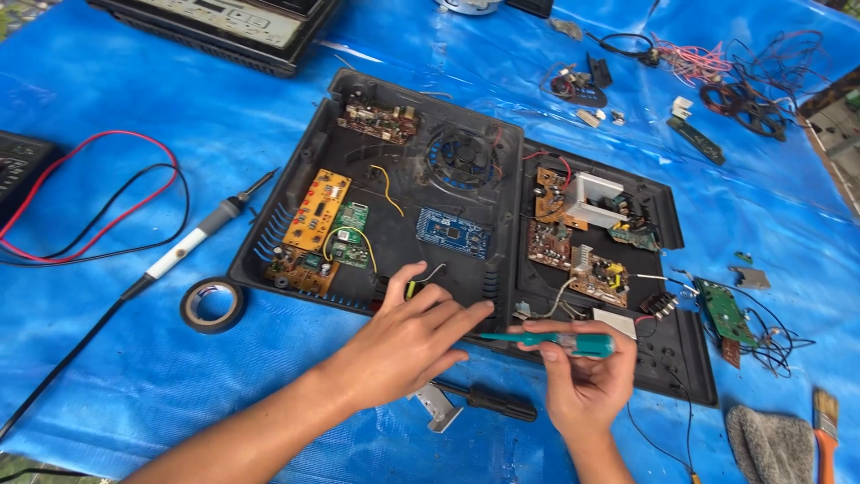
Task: Inspecting and diagnosing components on an induction cooker's circuit board using a screwdriver as a probe.
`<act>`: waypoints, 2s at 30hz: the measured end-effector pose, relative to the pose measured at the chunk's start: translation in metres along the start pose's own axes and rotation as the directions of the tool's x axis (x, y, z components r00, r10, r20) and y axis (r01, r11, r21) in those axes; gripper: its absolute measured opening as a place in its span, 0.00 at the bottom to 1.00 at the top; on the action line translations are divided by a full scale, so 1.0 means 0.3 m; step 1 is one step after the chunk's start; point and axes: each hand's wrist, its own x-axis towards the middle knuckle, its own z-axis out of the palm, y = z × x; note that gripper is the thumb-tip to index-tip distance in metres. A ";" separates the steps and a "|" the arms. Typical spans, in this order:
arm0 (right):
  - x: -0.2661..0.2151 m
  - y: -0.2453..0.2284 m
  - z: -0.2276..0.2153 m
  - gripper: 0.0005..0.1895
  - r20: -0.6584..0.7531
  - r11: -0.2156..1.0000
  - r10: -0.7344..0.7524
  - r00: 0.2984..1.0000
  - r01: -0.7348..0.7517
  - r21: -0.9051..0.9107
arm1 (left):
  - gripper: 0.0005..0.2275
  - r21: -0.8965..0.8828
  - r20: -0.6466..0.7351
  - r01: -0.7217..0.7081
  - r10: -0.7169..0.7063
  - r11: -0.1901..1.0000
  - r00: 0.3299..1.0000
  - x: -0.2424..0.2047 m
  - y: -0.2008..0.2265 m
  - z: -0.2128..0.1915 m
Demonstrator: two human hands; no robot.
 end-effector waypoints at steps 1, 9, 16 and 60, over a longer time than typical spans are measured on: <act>0.001 0.000 0.001 0.14 -0.012 1.000 0.009 1.000 -0.009 -0.022 | 0.26 0.005 -0.011 -0.012 0.012 1.000 1.000 -0.001 -0.002 0.001; -0.005 -0.005 -0.013 0.15 -0.099 0.998 0.037 0.994 -0.041 -0.043 | 0.21 -0.089 -0.067 -0.034 0.029 0.995 0.997 0.000 0.006 -0.005; -0.007 0.015 -0.025 0.17 -0.091 0.997 0.060 0.994 -0.055 0.057 | 0.08 -0.112 -0.149 -0.088 0.071 0.990 0.986 0.004 0.008 -0.006; 0.075 0.030 -0.117 0.11 -0.334 0.992 0.026 0.942 0.016 0.125 | 0.04 -0.090 -0.221 -0.071 0.050 0.993 0.974 0.032 0.007 -0.036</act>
